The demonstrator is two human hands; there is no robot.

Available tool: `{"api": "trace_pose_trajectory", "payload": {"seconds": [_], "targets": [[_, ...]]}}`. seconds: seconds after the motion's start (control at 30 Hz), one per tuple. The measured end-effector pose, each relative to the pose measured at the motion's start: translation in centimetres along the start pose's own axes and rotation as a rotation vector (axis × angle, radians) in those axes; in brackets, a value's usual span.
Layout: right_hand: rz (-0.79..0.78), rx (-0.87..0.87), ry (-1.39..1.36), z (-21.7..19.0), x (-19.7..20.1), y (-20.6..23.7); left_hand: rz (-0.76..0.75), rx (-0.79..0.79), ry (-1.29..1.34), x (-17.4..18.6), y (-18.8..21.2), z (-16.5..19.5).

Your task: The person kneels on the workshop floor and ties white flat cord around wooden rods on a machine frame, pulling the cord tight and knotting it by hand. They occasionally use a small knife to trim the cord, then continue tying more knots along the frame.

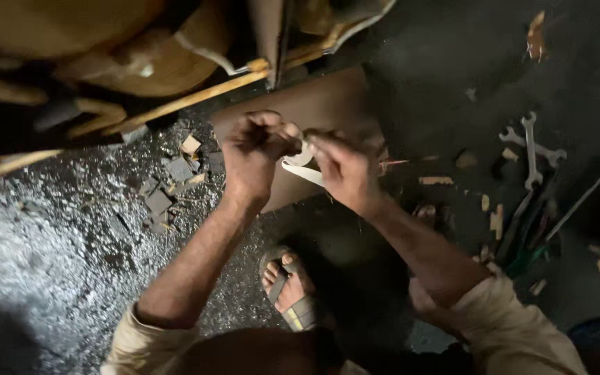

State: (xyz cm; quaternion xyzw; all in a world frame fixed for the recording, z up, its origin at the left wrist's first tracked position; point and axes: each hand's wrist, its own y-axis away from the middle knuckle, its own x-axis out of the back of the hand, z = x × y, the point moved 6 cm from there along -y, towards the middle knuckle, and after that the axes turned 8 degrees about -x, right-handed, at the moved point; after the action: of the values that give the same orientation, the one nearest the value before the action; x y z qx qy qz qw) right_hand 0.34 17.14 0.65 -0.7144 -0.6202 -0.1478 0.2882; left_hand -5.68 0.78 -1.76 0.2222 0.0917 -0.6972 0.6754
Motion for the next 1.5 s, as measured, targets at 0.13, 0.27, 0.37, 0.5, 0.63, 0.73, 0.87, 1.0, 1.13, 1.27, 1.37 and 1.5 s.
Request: {"api": "trace_pose_trajectory", "payload": {"seconds": [0.13,0.27,0.37,0.5,0.63,0.73,0.87,1.0,1.13,1.27,1.37,1.5], "targets": [[0.097,-1.089,-1.079,7.9,-4.6,-2.6,-0.008,-0.352,-0.137,-0.8,2.7,2.8],[-0.131,-0.975,-1.37,7.2,-7.3,-7.5,-0.191,-0.591,-0.671,-2.9,4.2,5.4],[-0.454,-0.451,-1.586,3.6,-6.7,-10.3,-0.225,-0.65,-0.94,-3.6,3.7,5.6],[-0.487,-0.663,-1.956,2.1,-6.6,-10.3,-0.212,-0.656,-1.095,-5.9,1.3,4.4],[-0.33,-0.597,-1.242,2.5,-4.6,-9.4,-0.026,-0.672,-1.22,-6.3,-1.1,2.8],[-0.224,-0.75,-1.233,5.3,-5.6,-9.7,0.105,-0.772,-1.197,-5.9,-2.5,1.7],[-0.234,-0.861,-1.431,7.4,-6.6,-8.9,0.034,-0.855,-1.053,-5.1,-1.9,1.5],[-0.171,-0.559,-0.787,6.8,-4.3,-5.2,0.132,-0.815,-0.756,-1.5,2.4,2.6],[-0.041,-0.427,-0.648,4.7,-4.3,-4.0,0.452,-0.187,0.089,4.5,0.1,-1.3],[0.08,-0.749,-0.922,5.4,-7.1,-5.1,0.442,-0.046,0.636,5.1,-3.8,-3.2],[0.09,-0.725,-1.025,5.0,-8.0,-6.0,0.401,0.015,0.783,3.9,-4.5,-3.5],[0.115,-0.658,-0.873,5.2,-7.7,-5.7,0.31,-0.004,0.945,2.6,-3.2,-2.6]]}}
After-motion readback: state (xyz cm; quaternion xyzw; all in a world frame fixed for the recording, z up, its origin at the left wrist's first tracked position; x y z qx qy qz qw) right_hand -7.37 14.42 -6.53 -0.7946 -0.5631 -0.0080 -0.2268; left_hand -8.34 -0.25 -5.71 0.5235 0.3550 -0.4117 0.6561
